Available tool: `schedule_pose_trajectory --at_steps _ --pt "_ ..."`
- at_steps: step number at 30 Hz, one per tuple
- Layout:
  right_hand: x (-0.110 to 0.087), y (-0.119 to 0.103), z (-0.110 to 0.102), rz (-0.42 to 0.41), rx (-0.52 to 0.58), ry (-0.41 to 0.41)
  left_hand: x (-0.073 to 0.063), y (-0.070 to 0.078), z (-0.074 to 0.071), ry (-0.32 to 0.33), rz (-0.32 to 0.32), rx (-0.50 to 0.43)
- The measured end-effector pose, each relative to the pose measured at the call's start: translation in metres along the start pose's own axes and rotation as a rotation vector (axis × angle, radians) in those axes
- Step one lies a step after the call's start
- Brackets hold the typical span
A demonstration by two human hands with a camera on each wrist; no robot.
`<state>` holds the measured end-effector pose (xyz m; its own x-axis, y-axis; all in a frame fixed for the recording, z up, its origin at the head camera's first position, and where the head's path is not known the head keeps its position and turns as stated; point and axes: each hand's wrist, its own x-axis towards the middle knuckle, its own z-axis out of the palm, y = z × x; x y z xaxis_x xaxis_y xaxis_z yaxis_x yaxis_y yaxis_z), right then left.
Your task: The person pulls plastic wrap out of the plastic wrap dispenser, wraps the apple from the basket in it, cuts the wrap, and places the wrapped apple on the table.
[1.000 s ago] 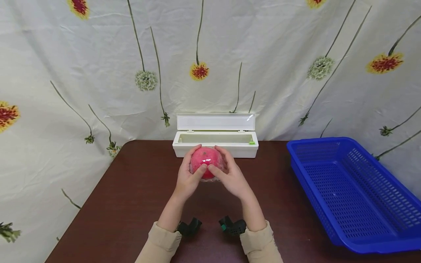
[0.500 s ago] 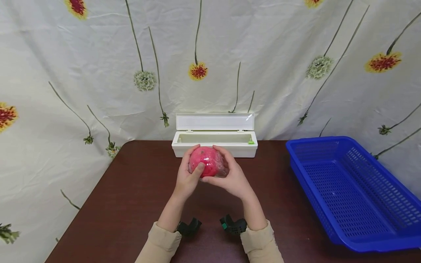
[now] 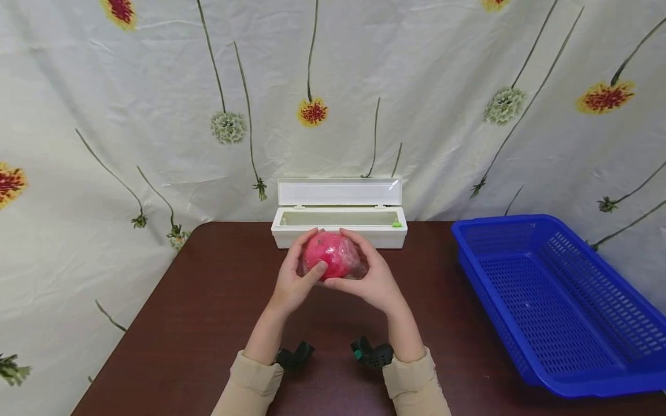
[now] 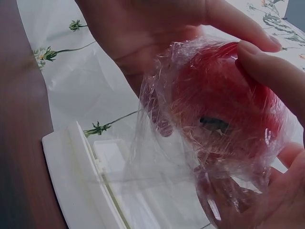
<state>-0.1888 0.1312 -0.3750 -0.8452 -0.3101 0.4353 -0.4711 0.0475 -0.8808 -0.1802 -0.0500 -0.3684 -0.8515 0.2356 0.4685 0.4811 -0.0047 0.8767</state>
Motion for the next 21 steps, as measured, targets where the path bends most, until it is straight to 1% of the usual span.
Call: schedule_pose_trajectory --at_steps 2,4,7,10,13,18,21 --pt "0.0 0.001 -0.002 -0.005 0.004 0.002 0.001 -0.008 -0.002 -0.007 0.005 -0.007" --pt "0.0 0.002 -0.003 -0.014 0.008 0.0 0.001 -0.012 -0.003 -0.017 0.019 -0.014" --pt "0.0 0.004 -0.005 -0.008 0.0 0.001 -0.001 0.003 -0.004 -0.037 0.029 0.009" --pt "0.0 0.004 -0.007 0.001 -0.016 0.003 -0.002 0.016 -0.004 -0.056 0.055 0.048" --pt "0.0 0.003 -0.009 0.01 -0.032 0.003 -0.002 0.019 -0.005 -0.08 0.079 0.073" --pt "-0.002 0.001 -0.011 0.048 -0.063 -0.004 -0.002 0.021 -0.007 -0.126 0.147 0.089" --pt "-0.002 0.001 -0.012 0.068 -0.081 -0.011 -0.001 0.022 -0.008 -0.15 0.175 0.096"
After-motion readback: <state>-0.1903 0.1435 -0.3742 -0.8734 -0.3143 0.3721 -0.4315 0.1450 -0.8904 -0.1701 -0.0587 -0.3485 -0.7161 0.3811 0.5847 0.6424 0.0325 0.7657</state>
